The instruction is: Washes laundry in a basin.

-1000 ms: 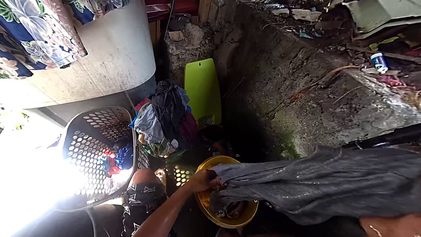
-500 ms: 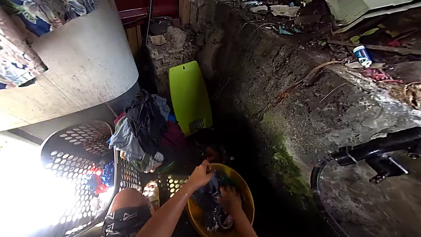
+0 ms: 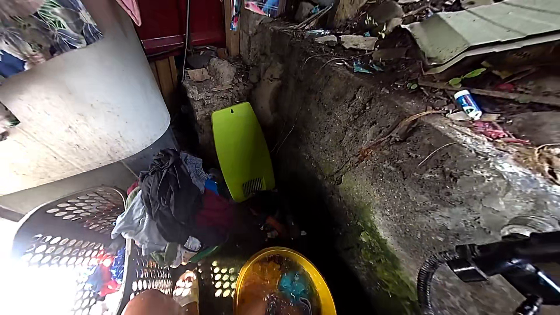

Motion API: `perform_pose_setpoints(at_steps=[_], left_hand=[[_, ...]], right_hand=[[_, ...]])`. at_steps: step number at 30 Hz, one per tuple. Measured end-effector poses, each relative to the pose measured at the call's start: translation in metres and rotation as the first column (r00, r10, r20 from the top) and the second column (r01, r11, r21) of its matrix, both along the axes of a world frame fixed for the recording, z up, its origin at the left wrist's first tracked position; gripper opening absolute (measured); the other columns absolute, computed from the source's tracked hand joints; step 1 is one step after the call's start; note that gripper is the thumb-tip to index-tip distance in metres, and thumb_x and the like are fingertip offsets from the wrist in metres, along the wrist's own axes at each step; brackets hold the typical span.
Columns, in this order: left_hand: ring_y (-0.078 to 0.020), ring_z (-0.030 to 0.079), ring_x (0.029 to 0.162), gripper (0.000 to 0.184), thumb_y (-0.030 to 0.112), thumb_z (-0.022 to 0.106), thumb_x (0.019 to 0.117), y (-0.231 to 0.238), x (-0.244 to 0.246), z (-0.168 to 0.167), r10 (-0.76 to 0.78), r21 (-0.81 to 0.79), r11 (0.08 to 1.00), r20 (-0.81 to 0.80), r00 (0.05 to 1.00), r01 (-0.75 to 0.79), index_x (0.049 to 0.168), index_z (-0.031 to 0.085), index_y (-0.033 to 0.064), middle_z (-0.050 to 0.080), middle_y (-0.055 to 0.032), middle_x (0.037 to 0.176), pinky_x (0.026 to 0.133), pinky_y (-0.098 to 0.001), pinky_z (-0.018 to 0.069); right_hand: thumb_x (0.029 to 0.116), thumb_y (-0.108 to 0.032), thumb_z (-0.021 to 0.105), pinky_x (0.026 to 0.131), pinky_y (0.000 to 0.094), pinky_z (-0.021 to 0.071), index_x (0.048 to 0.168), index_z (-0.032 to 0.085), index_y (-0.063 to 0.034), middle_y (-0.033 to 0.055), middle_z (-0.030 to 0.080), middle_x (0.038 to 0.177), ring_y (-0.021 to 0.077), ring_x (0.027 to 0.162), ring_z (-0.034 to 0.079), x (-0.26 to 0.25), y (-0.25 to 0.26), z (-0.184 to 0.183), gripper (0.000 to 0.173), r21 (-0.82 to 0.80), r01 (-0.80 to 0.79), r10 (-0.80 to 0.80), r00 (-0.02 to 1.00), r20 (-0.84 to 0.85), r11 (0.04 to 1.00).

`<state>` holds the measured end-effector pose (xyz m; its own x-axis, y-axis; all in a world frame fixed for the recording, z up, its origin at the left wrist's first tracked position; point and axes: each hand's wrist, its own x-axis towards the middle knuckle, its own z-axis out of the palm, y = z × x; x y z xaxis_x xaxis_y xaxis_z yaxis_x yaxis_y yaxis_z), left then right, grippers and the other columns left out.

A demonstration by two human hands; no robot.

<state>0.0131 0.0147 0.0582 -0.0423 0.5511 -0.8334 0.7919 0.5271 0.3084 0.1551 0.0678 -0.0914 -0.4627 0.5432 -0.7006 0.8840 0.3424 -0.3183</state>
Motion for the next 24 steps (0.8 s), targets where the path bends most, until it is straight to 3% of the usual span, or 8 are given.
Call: perform_pose_setpoints(at_steps=[1,3,8,11,14,17,21,24], left_hand=[[-0.0496,0.053,0.132,0.044,0.013,0.062,0.0971,-0.009,0.000,-0.069,0.039,0.279,0.959,0.026,0.999,-0.045,0.134,0.060,-0.0094,0.056,-0.0326,0.142,0.108,-0.0631,0.0435],[-0.0472,0.050,0.136,0.054,0.011,0.068,0.0939,0.001,-0.005,-0.112,0.101,0.245,0.961,0.120,0.988,-0.128,0.145,0.054,0.0023,0.053,-0.0281,0.146,0.110,-0.0645,0.0418],[-0.0458,0.058,0.126,0.053,0.026,0.065,0.0985,-0.005,0.001,-0.024,0.194,0.360,0.896,0.212,0.958,-0.261,0.144,0.053,0.0019,0.061,-0.0292,0.133,0.104,-0.0647,0.0454],[-0.0370,0.067,0.114,0.039,0.017,0.061,0.1004,-0.003,0.014,0.059,0.129,0.614,0.639,0.510,0.851,-0.464,0.132,0.061,-0.0055,0.069,-0.0270,0.118,0.101,-0.0549,0.0503],[-0.0216,0.067,0.107,0.032,0.011,0.059,0.1031,0.000,0.019,0.157,-0.029,0.623,0.436,0.731,0.682,-0.649,0.126,0.061,-0.0104,0.069,-0.0223,0.114,0.100,-0.0384,0.0522],[-0.0135,0.063,0.087,0.018,0.010,0.057,0.1044,-0.002,0.022,0.240,-0.085,0.591,0.336,0.794,0.602,-0.733,0.111,0.064,-0.0055,0.066,-0.0123,0.096,0.083,-0.0333,0.0531],[-0.0062,0.059,0.070,0.015,0.019,0.053,0.1074,-0.018,0.020,0.290,-0.141,0.402,0.193,0.914,0.380,-0.895,0.110,0.064,0.0084,0.062,-0.0008,0.084,0.062,-0.0238,0.0516],[-0.0043,0.062,0.071,0.017,0.026,0.052,0.1080,-0.026,0.009,0.263,-0.123,0.244,0.037,0.964,0.238,-0.969,0.114,0.064,0.0161,0.065,0.0032,0.086,0.063,-0.0235,0.0548]], right_hand=[[0.1048,-0.022,0.051,0.115,0.0621,0.0374,0.149,0.050,-0.0001,0.0253,0.050,0.151,0.0430,0.140,0.048,-0.003,0.004,0.006,0.049,0.022,-0.036,0.035,0.998,0.058,0.999],[0.0967,-0.020,0.065,0.106,0.0614,0.0463,0.137,0.062,-0.0015,0.0254,0.061,0.138,0.0433,0.128,0.058,-0.005,0.014,0.025,0.044,0.049,-0.038,0.039,0.999,-0.007,0.998],[0.0887,-0.004,0.070,0.103,0.0543,0.0484,0.099,0.074,0.0049,0.0205,0.073,0.107,0.0361,0.112,0.066,0.001,0.038,0.148,0.014,0.155,-0.082,0.168,0.701,-0.693,0.985],[0.0908,-0.019,0.069,0.104,0.0367,0.0502,0.102,0.073,-0.0024,0.0082,0.069,0.114,0.0184,0.116,0.062,0.016,0.037,0.203,0.020,0.163,0.153,0.105,0.331,-0.938,0.975],[0.0807,-0.061,0.077,0.114,0.0273,0.0431,0.152,0.035,-0.0034,-0.0002,0.047,0.153,0.0060,0.139,0.046,0.033,0.022,0.218,0.101,-0.023,0.193,-0.035,0.060,-0.998,0.981],[0.0504,-0.052,0.095,0.114,0.0223,0.0409,0.157,-0.003,0.0085,0.0180,0.034,0.159,0.0061,0.141,0.042,0.031,-0.015,0.208,0.157,-0.176,0.383,-0.251,0.156,-0.955,0.907],[0.0658,-0.008,0.090,0.118,0.0361,0.0367,0.157,0.010,0.0115,0.0316,0.038,0.154,0.0274,0.142,0.044,-0.006,-0.038,0.173,0.123,-0.163,0.639,-0.418,0.270,-0.868,0.751],[0.0844,0.003,0.071,0.102,0.0293,0.0509,0.142,0.043,0.0132,0.0230,0.061,0.128,0.0152,0.117,0.062,-0.008,-0.034,0.163,0.064,-0.189,0.666,-0.425,0.211,-0.880,0.722]])
